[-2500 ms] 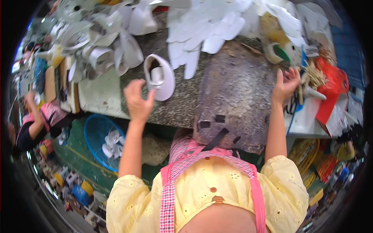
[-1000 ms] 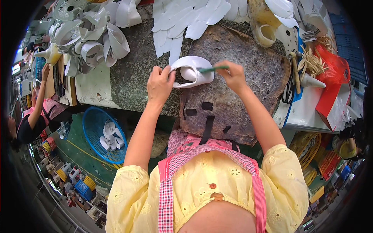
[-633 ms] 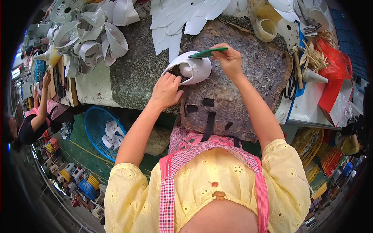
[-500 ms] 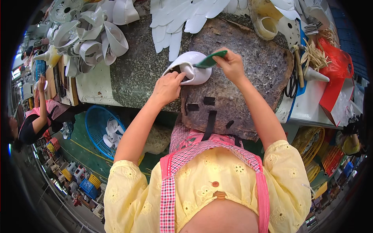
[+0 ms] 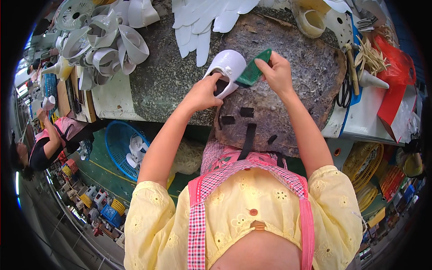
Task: The person applies adhesive to white shoe components with a brush, taking the adhesive from a glue container.
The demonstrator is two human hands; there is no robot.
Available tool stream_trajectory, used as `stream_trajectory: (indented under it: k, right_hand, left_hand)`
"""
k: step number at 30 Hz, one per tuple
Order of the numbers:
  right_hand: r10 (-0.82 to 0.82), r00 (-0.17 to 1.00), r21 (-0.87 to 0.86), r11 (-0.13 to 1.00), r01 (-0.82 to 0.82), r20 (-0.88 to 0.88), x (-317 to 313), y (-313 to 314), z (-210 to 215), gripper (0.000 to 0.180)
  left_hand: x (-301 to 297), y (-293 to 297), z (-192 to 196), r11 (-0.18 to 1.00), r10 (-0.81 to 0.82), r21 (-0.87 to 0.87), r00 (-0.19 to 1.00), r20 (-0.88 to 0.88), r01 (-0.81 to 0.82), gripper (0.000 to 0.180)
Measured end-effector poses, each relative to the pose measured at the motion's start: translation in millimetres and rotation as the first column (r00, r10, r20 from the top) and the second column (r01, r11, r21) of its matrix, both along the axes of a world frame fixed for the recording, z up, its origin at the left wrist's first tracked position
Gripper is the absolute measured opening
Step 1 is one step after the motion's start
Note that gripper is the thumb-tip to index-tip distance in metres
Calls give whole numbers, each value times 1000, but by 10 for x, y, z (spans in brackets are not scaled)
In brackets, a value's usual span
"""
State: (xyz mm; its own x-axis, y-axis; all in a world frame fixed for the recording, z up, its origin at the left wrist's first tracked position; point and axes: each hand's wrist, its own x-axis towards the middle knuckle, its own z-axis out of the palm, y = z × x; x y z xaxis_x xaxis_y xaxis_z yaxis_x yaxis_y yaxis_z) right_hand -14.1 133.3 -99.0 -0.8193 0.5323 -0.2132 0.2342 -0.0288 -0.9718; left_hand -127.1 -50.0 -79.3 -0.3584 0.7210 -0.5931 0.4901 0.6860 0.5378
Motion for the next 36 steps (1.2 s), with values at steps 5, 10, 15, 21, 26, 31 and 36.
stream_trajectory:
  k: [5,10,15,21,26,31,36]
  right_hand:
    - [-202,961,-138,974,178,-189,-126,-46,-90,11]
    - [-64,994,-146,988,50,-91,-61,-45,-27,11]
    - [-55,995,-42,998,52,-83,-105,-91,-106,10]
    - [-61,991,-99,994,50,-117,-143,29,18,3]
    - [56,950,125,992,-18,-307,-273,73,-179,8]
    - [225,959,79,974,-214,-171,322,-105,-133,7]
    - [-373,831,268,823,502,-413,214,1019,386,6]
  left_hand:
    - [-12,26,-11,1000,26,3,996,84,-26,73]
    - [-7,-31,-33,997,76,22,992,100,-79,75]
    - [-14,-36,-55,996,81,22,989,123,-84,75]
    - [-30,-58,-43,994,110,5,985,133,-112,77]
    - [-49,-14,-57,990,140,-8,973,182,-140,80]
    - [-57,-70,-86,976,191,54,946,261,-212,82]
    - [59,-162,220,857,389,79,739,550,-510,74]
